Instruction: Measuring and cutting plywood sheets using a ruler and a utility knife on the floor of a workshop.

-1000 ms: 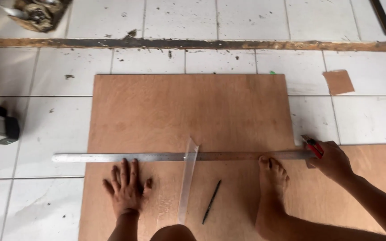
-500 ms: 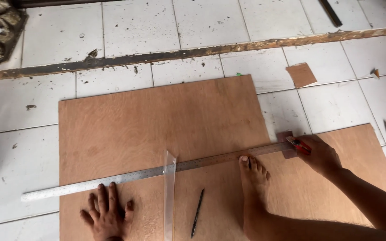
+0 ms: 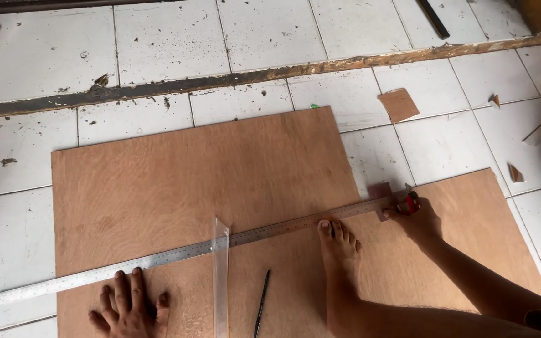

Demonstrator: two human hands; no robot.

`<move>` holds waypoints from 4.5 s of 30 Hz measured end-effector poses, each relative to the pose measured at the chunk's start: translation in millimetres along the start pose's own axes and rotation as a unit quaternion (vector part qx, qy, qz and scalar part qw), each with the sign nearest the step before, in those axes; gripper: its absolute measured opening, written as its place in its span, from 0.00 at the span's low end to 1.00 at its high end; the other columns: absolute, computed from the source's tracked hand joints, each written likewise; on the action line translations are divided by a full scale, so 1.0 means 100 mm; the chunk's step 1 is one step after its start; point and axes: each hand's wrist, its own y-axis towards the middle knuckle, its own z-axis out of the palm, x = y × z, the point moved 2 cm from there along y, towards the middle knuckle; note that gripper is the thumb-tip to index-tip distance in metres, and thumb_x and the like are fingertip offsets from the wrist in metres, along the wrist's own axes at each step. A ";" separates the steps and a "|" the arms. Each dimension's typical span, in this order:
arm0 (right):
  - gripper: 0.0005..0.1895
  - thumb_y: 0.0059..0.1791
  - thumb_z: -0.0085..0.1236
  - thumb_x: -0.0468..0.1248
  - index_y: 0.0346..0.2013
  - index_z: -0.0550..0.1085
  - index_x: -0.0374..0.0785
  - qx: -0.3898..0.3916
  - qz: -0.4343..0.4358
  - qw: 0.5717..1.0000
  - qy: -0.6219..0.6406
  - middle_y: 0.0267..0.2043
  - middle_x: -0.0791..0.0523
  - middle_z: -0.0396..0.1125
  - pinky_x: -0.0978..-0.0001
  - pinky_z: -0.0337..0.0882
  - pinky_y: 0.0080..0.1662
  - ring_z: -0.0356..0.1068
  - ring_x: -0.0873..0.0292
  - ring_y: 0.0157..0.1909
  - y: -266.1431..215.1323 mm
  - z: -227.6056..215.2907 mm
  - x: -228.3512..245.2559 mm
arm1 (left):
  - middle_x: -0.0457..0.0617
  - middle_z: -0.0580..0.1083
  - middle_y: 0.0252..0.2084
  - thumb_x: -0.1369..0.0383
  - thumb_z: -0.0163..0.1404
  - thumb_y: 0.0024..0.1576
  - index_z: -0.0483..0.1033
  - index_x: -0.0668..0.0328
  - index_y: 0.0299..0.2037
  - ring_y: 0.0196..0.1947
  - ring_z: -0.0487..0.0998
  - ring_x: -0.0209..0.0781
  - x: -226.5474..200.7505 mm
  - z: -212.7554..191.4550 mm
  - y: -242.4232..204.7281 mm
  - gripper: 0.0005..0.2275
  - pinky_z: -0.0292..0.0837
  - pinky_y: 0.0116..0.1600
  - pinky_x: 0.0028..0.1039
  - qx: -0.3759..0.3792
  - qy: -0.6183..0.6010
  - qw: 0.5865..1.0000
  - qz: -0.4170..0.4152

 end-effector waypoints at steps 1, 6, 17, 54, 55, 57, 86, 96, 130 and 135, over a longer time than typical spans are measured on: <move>0.29 0.35 0.62 0.45 0.42 0.62 0.33 0.011 0.007 0.998 0.058 0.27 0.51 0.63 0.72 0.62 0.23 0.62 0.58 0.21 0.07 0.04 -0.03 | 0.54 0.59 0.64 0.42 0.25 0.49 0.54 0.45 0.64 0.59 0.60 0.67 0.00 0.02 0.00 0.33 0.43 0.61 0.62 0.001 -0.007 1.000 -0.001; 0.23 0.37 0.59 0.52 0.21 0.69 0.33 0.030 0.000 0.999 0.021 0.11 0.57 0.56 0.77 0.52 0.18 0.52 0.64 0.12 0.12 0.09 -0.05 | 0.55 0.59 0.64 0.42 0.24 0.49 0.54 0.46 0.64 0.60 0.59 0.66 0.03 0.04 -0.01 0.33 0.41 0.61 0.62 0.011 -0.009 1.000 -0.009; 0.23 0.35 0.63 0.49 0.35 0.67 0.40 -0.067 -0.080 0.994 -0.012 0.24 0.60 0.63 0.79 0.59 0.23 0.59 0.66 0.20 -0.01 0.08 0.00 | 0.55 0.58 0.65 0.40 0.20 0.50 0.54 0.48 0.64 0.60 0.60 0.67 0.06 0.08 -0.02 0.35 0.43 0.60 0.59 0.013 0.004 1.000 0.010; 0.19 0.44 0.52 0.37 0.49 0.67 0.38 -0.008 -0.029 0.984 0.174 0.32 0.51 0.66 0.77 0.59 0.18 0.54 0.65 0.17 0.27 -0.21 0.04 | 0.62 0.67 0.62 0.47 0.35 0.48 0.69 0.60 0.59 0.57 0.65 0.67 0.03 0.06 -0.01 0.33 0.48 0.61 0.56 -0.071 0.005 0.996 0.054; 0.11 0.44 0.51 0.41 0.38 0.68 0.40 -0.001 -0.104 0.991 0.080 0.24 0.56 0.62 0.77 0.61 0.22 0.56 0.66 0.17 0.22 -0.09 0.07 | 0.62 0.66 0.63 0.46 0.34 0.48 0.66 0.58 0.60 0.58 0.63 0.68 0.01 0.04 0.01 0.33 0.44 0.62 0.55 -0.036 -0.008 0.999 0.036; 0.10 0.45 0.50 0.44 0.26 0.69 0.41 0.016 -0.184 0.983 -0.015 0.17 0.61 0.60 0.78 0.62 0.25 0.58 0.67 0.18 0.10 0.16 0.16 | 0.62 0.64 0.63 0.45 0.32 0.48 0.64 0.56 0.61 0.60 0.61 0.68 0.05 0.13 -0.03 0.34 0.40 0.64 0.53 0.003 -0.012 1.000 0.011; 0.14 0.46 0.45 0.43 0.42 0.71 0.42 0.174 -0.334 0.925 0.048 0.11 0.58 0.57 0.76 0.48 0.13 0.48 0.66 0.08 -0.68 0.92 1.28 | 0.46 0.42 0.66 0.43 0.29 0.47 0.40 0.47 0.64 0.64 0.41 0.51 0.07 -0.15 0.06 0.35 0.30 0.62 0.51 0.062 0.036 0.997 -0.014; 0.19 0.40 0.52 0.47 0.43 0.71 0.48 0.077 -0.403 0.891 -0.193 0.45 0.63 0.62 0.77 0.67 0.34 0.67 0.67 0.33 0.14 0.56 0.40 | 0.44 0.42 0.66 0.40 0.25 0.47 0.38 0.46 0.65 0.65 0.39 0.48 0.07 -0.12 0.04 0.36 0.27 0.64 0.49 0.007 0.145 0.989 -0.002; 0.18 0.44 0.44 0.50 0.49 0.66 0.60 -0.041 -0.305 0.883 -0.355 0.50 0.72 0.63 0.77 0.71 0.45 0.69 0.70 0.44 0.14 0.15 -0.02 | 0.43 0.40 0.66 0.40 0.23 0.49 0.37 0.44 0.64 0.64 0.39 0.50 0.13 -0.02 0.03 0.34 0.30 0.61 0.52 0.071 0.080 0.994 -0.004; 0.18 0.44 0.44 0.48 0.48 0.67 0.55 -0.011 -0.291 0.909 -0.298 0.50 0.70 0.62 0.73 0.67 0.44 0.66 0.66 0.45 0.10 0.00 0.04 | 0.43 0.37 0.67 0.41 0.22 0.48 0.34 0.43 0.64 0.64 0.38 0.52 0.09 -0.02 0.03 0.35 0.28 0.61 0.52 0.117 0.045 0.992 -0.006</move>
